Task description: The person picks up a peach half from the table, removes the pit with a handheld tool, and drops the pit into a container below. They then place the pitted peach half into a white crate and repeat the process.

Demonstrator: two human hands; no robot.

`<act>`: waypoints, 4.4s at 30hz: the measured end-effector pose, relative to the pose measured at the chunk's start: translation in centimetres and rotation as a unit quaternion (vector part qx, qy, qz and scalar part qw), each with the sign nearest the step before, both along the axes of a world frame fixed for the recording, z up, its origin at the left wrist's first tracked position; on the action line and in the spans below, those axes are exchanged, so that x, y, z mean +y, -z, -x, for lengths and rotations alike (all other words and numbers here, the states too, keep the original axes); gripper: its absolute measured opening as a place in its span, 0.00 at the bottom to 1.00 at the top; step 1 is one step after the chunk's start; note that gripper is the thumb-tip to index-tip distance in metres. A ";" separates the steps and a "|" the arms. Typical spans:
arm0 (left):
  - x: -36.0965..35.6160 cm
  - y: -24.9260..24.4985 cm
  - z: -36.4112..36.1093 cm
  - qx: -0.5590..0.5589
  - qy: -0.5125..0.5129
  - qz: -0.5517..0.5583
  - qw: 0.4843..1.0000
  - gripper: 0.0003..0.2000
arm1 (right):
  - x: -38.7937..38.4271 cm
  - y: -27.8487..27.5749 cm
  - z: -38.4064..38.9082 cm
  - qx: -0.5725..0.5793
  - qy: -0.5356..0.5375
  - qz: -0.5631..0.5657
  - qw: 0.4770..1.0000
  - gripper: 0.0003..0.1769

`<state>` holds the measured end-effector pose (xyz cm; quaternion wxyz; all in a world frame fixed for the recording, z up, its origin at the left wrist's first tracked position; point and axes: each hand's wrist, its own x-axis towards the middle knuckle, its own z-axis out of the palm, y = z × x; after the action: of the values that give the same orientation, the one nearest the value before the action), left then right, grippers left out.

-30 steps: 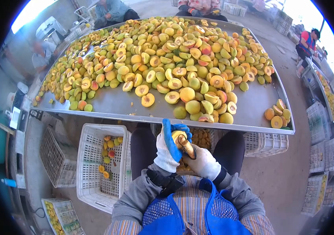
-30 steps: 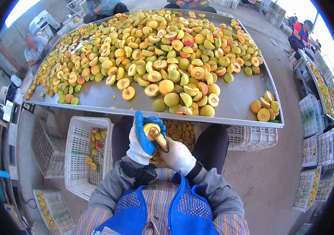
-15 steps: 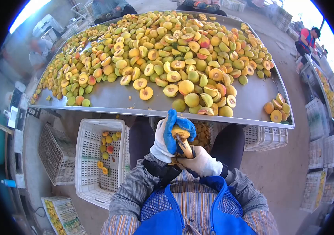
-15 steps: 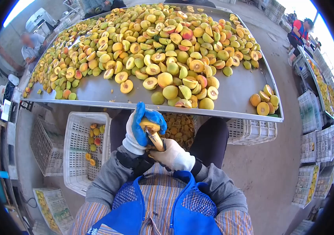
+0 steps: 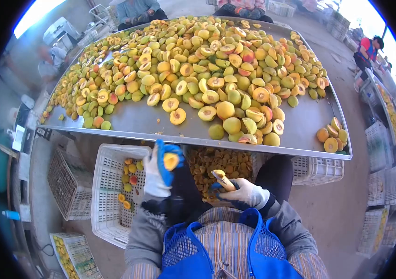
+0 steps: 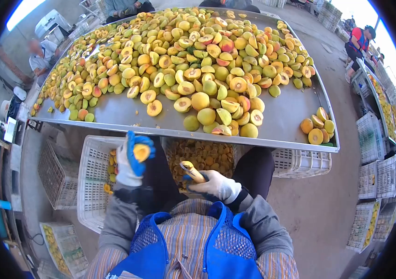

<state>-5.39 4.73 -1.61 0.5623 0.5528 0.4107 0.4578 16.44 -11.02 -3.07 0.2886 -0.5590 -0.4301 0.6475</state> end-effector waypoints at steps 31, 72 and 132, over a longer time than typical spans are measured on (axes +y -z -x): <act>-0.6 -1.9 -7.1 -0.303 0.263 0.220 0.889 0.27 | 1.0 -6.1 1.2 -0.284 0.151 -0.220 0.921 0.31; -3.4 -3.6 -6.9 -0.163 0.418 0.027 0.893 0.35 | 0.0 -0.8 2.2 0.059 0.016 -0.126 0.990 0.18; -6.3 -4.4 -6.7 -0.024 0.166 -0.093 0.981 0.14 | -0.3 -4.9 3.3 -0.395 0.137 -0.235 0.878 0.26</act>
<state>1.28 -1.53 2.81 0.5861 0.6523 0.2554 0.4071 13.19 -11.35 1.87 0.3034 -0.7372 -0.5671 0.2070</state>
